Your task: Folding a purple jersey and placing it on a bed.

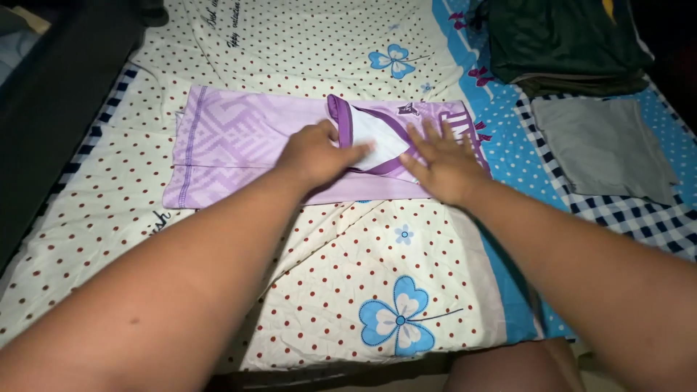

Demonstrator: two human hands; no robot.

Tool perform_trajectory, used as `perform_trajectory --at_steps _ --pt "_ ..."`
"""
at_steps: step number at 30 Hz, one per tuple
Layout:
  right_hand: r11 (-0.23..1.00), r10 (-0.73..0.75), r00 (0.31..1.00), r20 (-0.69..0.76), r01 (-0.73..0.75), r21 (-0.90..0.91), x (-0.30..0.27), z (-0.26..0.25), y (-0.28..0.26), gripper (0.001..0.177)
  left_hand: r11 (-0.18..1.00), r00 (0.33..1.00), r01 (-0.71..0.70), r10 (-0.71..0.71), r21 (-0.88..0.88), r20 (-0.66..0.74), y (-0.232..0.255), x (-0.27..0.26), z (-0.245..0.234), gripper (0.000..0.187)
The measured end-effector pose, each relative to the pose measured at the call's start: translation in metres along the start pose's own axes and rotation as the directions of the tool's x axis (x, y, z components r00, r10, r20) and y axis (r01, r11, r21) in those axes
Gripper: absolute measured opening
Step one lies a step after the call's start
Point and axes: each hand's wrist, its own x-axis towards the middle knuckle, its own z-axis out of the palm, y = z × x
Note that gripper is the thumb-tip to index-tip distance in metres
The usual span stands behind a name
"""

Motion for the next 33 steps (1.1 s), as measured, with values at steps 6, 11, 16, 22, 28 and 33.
perform_trajectory --at_steps 6,11,16,22,28,33 --pt "0.998 -0.003 1.000 -0.004 0.003 0.056 -0.010 -0.002 -0.010 0.080 0.802 0.933 0.333 -0.206 -0.496 0.294 -0.007 0.028 0.012 0.046" --pt "0.983 0.048 0.990 -0.132 -0.024 0.182 0.004 -0.003 -0.001 0.074 0.971 0.979 0.136 -0.163 0.198 0.123 0.005 0.020 -0.033 0.056" --pt "0.988 -0.016 0.975 -0.222 0.049 0.148 0.032 0.003 0.003 0.073 0.950 0.932 -0.175 0.245 0.258 -0.267 0.022 0.034 0.008 0.040" --pt "0.998 0.042 0.981 -0.190 -0.033 0.047 0.028 0.017 -0.002 0.072 0.802 0.953 -0.303 0.248 0.514 0.174 0.030 0.035 0.048 0.082" --pt "0.998 0.066 0.985 -0.159 -0.063 0.025 0.030 0.023 -0.006 0.075 0.848 0.983 -0.145 0.062 0.510 0.175 0.027 0.023 0.025 0.094" --pt "0.998 0.065 0.986 -0.153 -0.066 -0.004 0.033 0.029 -0.006 0.078 0.834 0.984 -0.153 0.080 0.531 0.157 0.025 0.022 0.030 0.094"
